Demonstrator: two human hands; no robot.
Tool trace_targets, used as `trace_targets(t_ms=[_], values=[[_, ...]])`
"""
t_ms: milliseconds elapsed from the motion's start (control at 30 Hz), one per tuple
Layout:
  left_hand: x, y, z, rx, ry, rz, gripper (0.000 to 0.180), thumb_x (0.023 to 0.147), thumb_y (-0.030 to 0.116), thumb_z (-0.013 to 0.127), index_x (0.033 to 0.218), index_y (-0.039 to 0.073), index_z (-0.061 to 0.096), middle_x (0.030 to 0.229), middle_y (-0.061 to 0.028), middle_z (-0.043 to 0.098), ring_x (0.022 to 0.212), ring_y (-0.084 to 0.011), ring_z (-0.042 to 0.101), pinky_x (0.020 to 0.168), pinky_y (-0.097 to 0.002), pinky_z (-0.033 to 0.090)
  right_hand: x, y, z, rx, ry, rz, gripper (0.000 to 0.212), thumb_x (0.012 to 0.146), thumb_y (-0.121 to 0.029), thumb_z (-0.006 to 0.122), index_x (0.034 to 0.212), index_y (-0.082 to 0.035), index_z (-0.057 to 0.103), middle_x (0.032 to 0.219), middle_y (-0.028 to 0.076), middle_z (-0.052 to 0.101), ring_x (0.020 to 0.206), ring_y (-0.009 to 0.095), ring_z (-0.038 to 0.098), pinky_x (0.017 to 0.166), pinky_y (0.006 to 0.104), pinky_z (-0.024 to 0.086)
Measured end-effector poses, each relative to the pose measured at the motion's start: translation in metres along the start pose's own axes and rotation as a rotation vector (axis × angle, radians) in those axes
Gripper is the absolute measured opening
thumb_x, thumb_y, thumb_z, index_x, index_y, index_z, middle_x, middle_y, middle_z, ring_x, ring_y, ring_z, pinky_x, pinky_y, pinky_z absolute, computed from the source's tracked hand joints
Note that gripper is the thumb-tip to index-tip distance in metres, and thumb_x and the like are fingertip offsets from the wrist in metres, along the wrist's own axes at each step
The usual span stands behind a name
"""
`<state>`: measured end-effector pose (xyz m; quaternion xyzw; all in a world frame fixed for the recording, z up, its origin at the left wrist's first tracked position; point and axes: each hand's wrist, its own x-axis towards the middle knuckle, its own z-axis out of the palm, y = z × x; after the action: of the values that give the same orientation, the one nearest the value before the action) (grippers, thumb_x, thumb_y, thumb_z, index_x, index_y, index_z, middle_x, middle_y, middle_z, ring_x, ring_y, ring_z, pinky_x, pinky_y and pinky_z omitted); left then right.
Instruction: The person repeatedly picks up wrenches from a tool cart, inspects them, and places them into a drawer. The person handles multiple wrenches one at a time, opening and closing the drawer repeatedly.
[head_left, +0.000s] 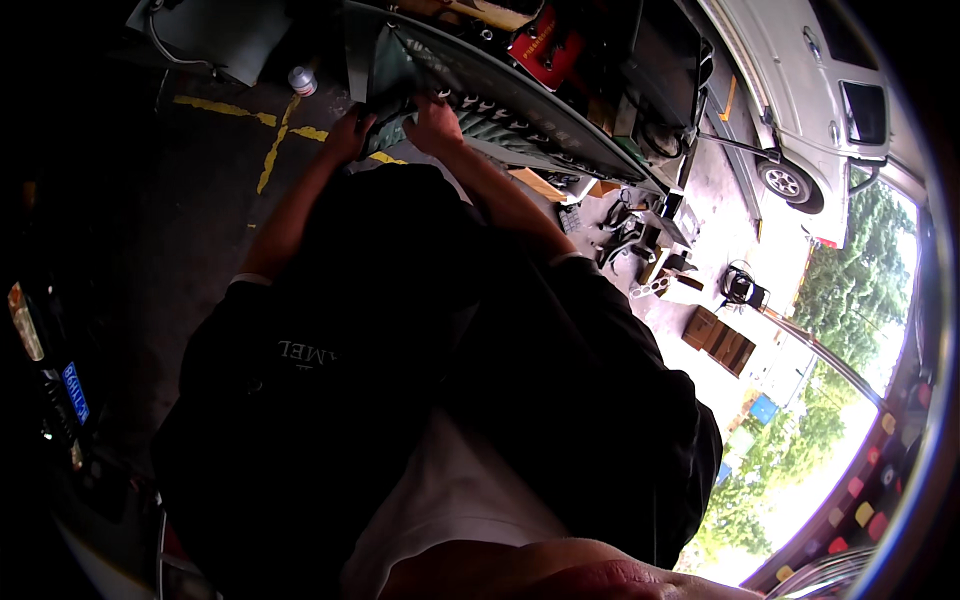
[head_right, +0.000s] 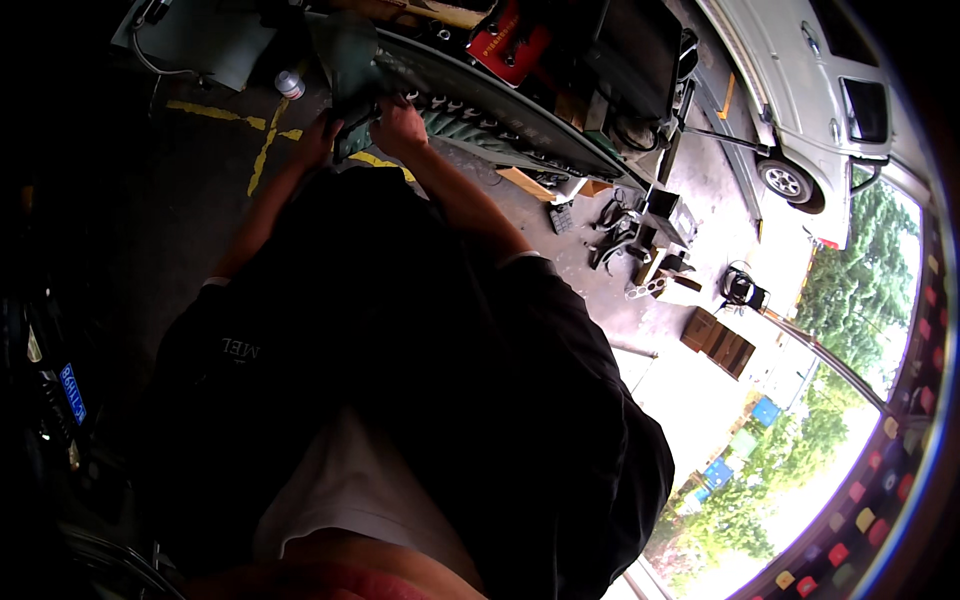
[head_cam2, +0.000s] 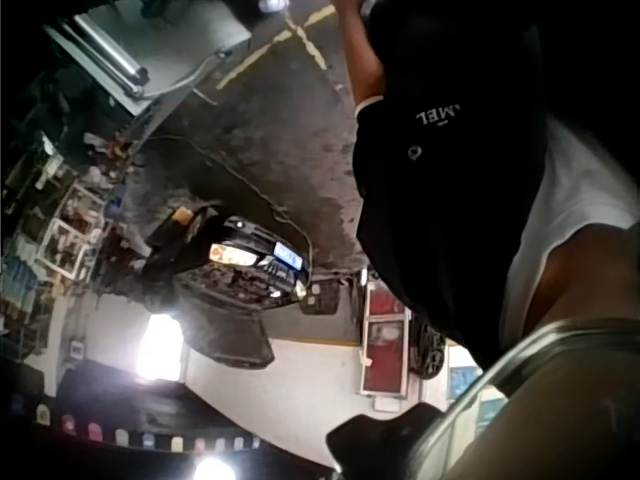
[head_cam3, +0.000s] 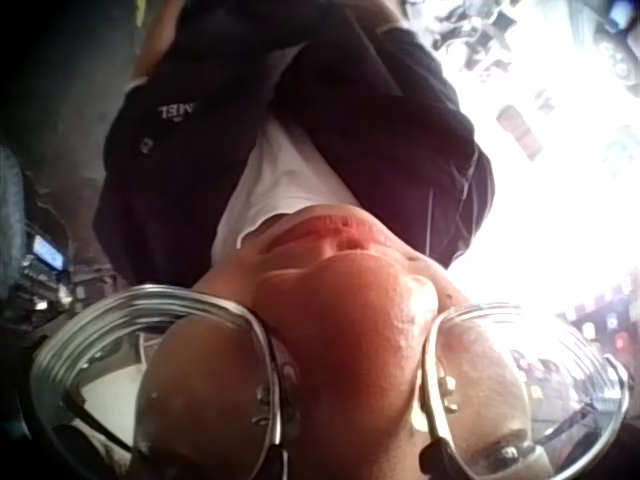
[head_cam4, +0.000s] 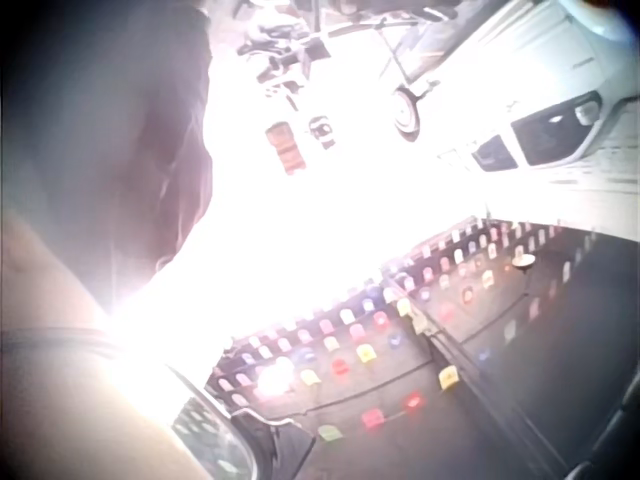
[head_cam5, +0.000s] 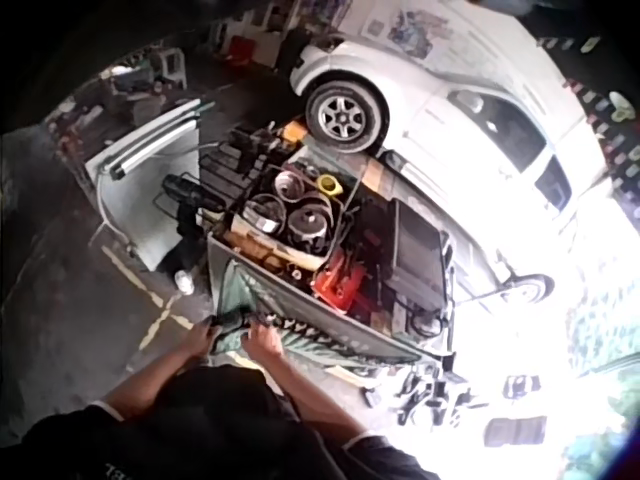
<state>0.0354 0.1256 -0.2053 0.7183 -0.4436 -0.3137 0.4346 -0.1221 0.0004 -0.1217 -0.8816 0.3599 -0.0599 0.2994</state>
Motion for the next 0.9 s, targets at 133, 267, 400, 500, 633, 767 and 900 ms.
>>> trace_targets(t_ms=[133, 267, 400, 500, 633, 767, 900], values=[[0.003, 0.005, -0.001, 0.011, 0.01, -0.033, 0.04, 0.098, 0.034, 0.05, 0.117, -0.001, 0.053, 0.106, -0.0265, 0.064, 0.103, -0.0453, 0.059, 0.082, -0.0488, 0.047, -0.008, 0.001, 0.006, -0.033, 0.054, -0.027, 0.057, 0.076, -0.022, 0.067, 0.129, -0.007, 0.053, 0.126, 0.02, 0.056, 0.115, 0.038, 0.055, 0.095, 0.0455, 0.048], [0.004, -0.003, -0.005, -0.032, -0.035, 0.0, 0.036, 0.097, 0.033, 0.053, 0.111, 0.0, 0.055, 0.099, -0.0249, 0.065, 0.095, -0.045, 0.061, 0.076, -0.0484, 0.048, -0.014, 0.0, -0.035, 0.051, 0.323, 0.03, 0.031, 0.078, -0.015, 0.066, 0.107, -0.006, 0.066, 0.101, 0.017, 0.068, 0.092, 0.035, 0.066, 0.081, 0.0432, 0.054], [0.011, -0.022, 0.007, -0.104, 0.01, 0.04, 0.035, 0.097, 0.035, 0.054, 0.106, 0.001, 0.056, 0.092, -0.0236, 0.066, 0.089, -0.0441, 0.062, 0.07, -0.0481, 0.048, -0.021, 0.009, -0.143, -0.025, 0.801, 0.24, 0.013, 0.078, -0.015, 0.066, 0.084, -0.006, 0.071, 0.083, 0.014, 0.069, 0.082, 0.034, 0.067, 0.072, 0.0443, 0.053], [0.016, -0.024, 0.009, -0.026, 0.049, 0.028, 0.035, 0.097, 0.037, 0.054, 0.106, 0.002, 0.056, 0.091, -0.0226, 0.066, 0.086, -0.0436, 0.063, 0.069, -0.0479, 0.049, -0.02, 0.063, -0.183, -0.355, 0.841, 0.349, 0.017, 0.078, -0.022, 0.064, 0.083, -0.008, 0.072, 0.083, 0.015, 0.07, 0.081, 0.038, 0.066, 0.074, 0.0483, 0.053], [0.024, -0.025, 0.002, 0.058, 0.006, 0.011, 0.036, 0.097, 0.037, 0.054, 0.107, 0.003, 0.055, 0.091, -0.0215, 0.067, 0.086, -0.0423, 0.064, 0.068, -0.0474, 0.05, -0.008, 0.089, -0.2, -0.541, 0.797, 0.614, 0.024, 0.076, -0.03, 0.061, 0.079, -0.008, 0.072, 0.085, 0.017, 0.07, 0.085, 0.039, 0.067, 0.075, 0.05, 0.053], [0.032, -0.026, -0.005, -0.036, -0.111, -0.024, 0.035, 0.096, 0.034, 0.059, 0.106, 0.002, 0.055, 0.092, -0.0184, 0.068, 0.085, -0.036, 0.067, 0.069, -0.0425, 0.052, 0.003, 0.108, -0.198, -0.599, 0.851, 0.748, 0.026, 0.073, -0.031, 0.061, 0.077, -0.007, 0.07, 0.086, 0.017, 0.071, 0.086, 0.038, 0.067, 0.073, 0.0506, 0.052], [0.031, -0.038, -0.018, -0.18, -0.136, 0.051, 0.026, 0.093, 0.025, 0.064, 0.102, 0.002, 0.056, 0.089, -0.0123, 0.067, 0.085, -0.0261, 0.068, 0.072, -0.0366, 0.053, 0.009, 0.102, -0.2, -0.571, 0.821, 0.824, 0.026, 0.072, -0.031, 0.063, 0.078, -0.007, 0.069, 0.089, 0.016, 0.071, 0.088, 0.038, 0.067, 0.073, 0.0501, 0.051]])
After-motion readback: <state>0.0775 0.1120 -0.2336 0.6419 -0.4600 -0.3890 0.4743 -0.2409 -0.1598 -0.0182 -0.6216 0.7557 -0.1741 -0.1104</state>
